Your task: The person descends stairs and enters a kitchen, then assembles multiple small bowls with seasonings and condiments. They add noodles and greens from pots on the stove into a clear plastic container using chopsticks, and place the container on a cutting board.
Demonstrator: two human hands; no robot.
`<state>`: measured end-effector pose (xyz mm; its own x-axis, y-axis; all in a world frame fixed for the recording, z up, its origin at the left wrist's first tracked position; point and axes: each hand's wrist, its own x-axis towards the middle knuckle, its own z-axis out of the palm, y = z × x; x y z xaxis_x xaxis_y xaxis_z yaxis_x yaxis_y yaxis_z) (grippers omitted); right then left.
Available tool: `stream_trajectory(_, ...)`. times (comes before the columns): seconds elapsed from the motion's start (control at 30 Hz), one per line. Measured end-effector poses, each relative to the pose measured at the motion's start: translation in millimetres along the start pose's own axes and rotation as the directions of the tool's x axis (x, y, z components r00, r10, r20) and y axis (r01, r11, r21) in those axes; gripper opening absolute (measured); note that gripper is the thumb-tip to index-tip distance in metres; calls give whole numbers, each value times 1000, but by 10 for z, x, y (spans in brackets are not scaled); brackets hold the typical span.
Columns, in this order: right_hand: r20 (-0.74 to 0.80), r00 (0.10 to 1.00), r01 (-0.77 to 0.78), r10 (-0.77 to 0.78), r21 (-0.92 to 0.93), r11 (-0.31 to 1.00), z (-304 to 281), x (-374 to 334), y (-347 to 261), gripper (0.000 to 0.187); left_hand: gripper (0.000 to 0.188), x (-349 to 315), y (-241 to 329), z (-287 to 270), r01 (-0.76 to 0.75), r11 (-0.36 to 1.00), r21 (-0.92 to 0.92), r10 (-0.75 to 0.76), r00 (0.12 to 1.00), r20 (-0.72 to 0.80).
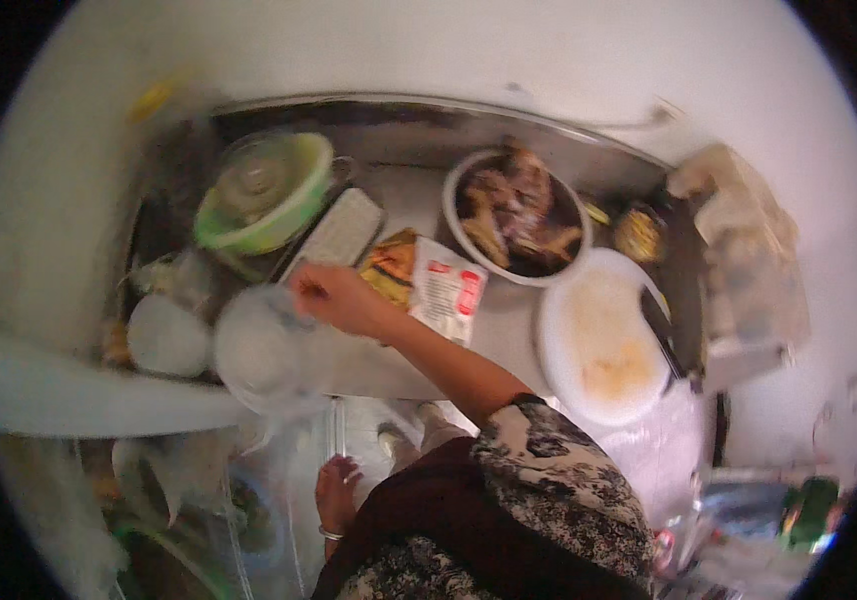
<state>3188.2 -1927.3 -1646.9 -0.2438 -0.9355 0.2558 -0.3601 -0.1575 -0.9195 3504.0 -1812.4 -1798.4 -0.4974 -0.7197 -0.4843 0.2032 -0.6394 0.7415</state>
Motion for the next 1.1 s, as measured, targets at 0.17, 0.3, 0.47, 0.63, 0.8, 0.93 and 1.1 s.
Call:
stream_trajectory(0.17,19,923,-372,384,-211,904,-678,-1641,56,11,34,325,265,682,-184,920,347,193,981,10)
stream_trajectory(0.3,-15,910,-405,414,-253,879,-572,-2431,-9,14,43,547,303,1360,-149,952,267,5,880,475)
stream_trajectory(0.47,-273,919,-382,284,-442,812,-845,-2955,-91,18,55,299,18,2166,295,869,397,-495,517,698)
stream_trajectory(0.63,-264,861,-508,436,-389,768,-1428,-3495,-144,22,71,108,-384,2778,211,789,577,-613,349,709)
stream_trajectory(0.8,-246,857,-513,452,-346,786,-2066,-4059,-138,23,73,-129,-950,3324,391,722,571,-684,279,674)
stream_trajectory(0.93,-267,879,-474,395,-387,791,-2414,-4380,-121,21,67,-262,-1353,3620,226,716,660,-698,221,682)
stream_trajectory(1.1,-313,875,-451,369,-251,856,-2664,-4463,-79,17,45,-250,-1468,3894,49,709,704,-684,291,669)
